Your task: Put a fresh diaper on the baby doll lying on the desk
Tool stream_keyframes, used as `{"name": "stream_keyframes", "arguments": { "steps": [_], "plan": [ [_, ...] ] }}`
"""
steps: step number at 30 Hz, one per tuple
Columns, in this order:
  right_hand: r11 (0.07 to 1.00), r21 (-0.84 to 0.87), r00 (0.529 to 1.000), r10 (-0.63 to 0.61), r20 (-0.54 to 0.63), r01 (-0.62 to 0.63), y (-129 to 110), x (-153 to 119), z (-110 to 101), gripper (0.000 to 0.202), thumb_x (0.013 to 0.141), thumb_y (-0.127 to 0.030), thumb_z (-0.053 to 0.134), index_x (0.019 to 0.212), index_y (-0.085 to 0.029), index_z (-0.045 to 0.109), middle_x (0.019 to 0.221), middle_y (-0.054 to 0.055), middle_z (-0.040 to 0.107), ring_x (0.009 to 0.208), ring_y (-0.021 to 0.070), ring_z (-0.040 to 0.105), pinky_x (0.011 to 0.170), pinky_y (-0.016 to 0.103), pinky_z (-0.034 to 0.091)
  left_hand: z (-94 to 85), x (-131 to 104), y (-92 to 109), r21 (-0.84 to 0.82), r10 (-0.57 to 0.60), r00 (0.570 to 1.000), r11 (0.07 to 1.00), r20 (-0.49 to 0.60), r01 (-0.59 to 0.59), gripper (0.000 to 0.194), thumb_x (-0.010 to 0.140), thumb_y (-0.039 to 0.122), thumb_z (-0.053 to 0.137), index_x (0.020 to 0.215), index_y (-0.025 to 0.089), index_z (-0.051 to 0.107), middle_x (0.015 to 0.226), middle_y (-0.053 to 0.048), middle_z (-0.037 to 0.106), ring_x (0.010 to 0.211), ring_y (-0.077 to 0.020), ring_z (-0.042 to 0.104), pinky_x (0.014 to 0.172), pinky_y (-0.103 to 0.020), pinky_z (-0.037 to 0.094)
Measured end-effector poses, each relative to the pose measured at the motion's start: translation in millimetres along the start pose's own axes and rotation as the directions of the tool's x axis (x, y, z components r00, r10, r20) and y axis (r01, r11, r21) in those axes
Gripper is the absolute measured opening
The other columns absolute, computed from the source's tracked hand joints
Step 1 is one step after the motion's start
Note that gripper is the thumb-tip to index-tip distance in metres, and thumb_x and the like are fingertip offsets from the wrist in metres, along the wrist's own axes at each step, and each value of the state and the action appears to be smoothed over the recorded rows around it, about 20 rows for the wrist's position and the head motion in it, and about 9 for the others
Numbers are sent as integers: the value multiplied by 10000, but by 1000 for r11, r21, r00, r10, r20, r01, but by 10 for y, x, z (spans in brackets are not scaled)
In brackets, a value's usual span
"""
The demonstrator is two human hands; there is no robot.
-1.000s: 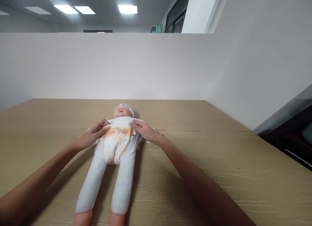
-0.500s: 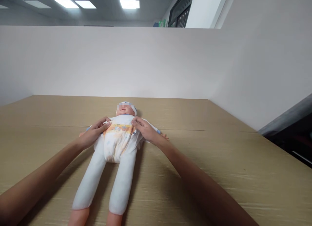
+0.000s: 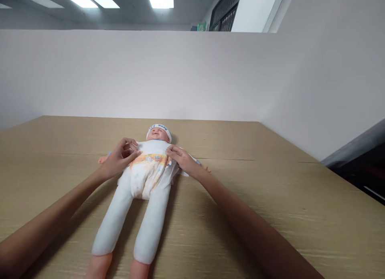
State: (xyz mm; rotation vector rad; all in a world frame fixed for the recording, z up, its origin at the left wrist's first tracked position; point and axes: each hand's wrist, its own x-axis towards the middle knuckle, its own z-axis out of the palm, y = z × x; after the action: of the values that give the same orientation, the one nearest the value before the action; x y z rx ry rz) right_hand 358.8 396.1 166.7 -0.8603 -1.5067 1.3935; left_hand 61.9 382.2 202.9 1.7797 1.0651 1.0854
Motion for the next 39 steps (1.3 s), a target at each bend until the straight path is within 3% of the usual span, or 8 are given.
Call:
{"name": "stream_keyframes", "arguments": {
  "steps": [6,12,16,19,25,29,35,39],
  "plan": [
    [1000,5,1000,-2,5,2,-12,-4,-4,500,896,-722,801,913,-251,634,820,-41,579,781,167,509,743,270,412,9,5,-45,312,126,991,944,-49,-105,289,1062,515,624,1205,265,608,993,-15,668,757,-174,590,660,-300,448],
    [998,45,999,32,27,-33,-47,-5,4,547,839,-742,840,898,-245,620,807,-40,585,771,164,536,730,272,442,20,4,536,527,315,946,819,-81,-228,226,1110,444,542,1114,255,665,1171,-68,684,1010,-249,637,842,-361,503],
    [998,60,999,28,36,-30,-86,-2,13,563,812,-760,850,935,-243,663,888,-11,663,865,191,610,788,296,492,350,4,851,514,390,900,740,196,-433,236,1130,447,529,1216,264,650,1267,-83,714,1207,-312,620,1034,-444,471],
    [999,39,999,17,46,-19,-177,-29,14,566,825,-743,850,1061,-248,710,1000,4,705,978,204,646,863,306,511,613,42,779,509,357,869,708,342,-491,290,1120,448,551,1337,258,575,1399,-115,683,1317,-354,590,1099,-496,429],
    [984,-164,992,-48,120,67,-337,-78,9,416,985,-650,711,1056,-245,646,919,-4,709,903,198,671,792,299,517,716,35,518,526,313,897,729,312,-438,364,1115,461,551,1402,246,487,1386,-129,627,1304,-348,578,1115,-509,410],
    [884,-432,979,-205,-17,177,-329,-86,47,180,1006,-394,683,1109,-256,629,921,-15,728,839,190,688,759,294,527,682,6,546,555,285,902,715,325,-426,339,1100,432,569,1375,245,504,1407,-110,609,1298,-338,558,1130,-522,411],
    [583,-802,815,-524,-246,133,-158,-511,93,106,1011,-299,677,1084,-239,628,1041,51,733,886,222,675,813,334,512,714,0,570,652,236,898,622,371,-433,198,1069,332,565,1210,292,699,1420,-48,645,1326,-337,515,1120,-554,416],
    [497,-866,876,-436,-206,44,-2,-897,2,106,1040,-299,667,1126,-238,675,1058,62,779,867,244,692,906,386,494,757,-20,601,677,215,922,628,322,-384,208,1018,447,653,1130,295,740,1417,-34,667,1322,-347,521,1118,-553,427]
  ]
}}
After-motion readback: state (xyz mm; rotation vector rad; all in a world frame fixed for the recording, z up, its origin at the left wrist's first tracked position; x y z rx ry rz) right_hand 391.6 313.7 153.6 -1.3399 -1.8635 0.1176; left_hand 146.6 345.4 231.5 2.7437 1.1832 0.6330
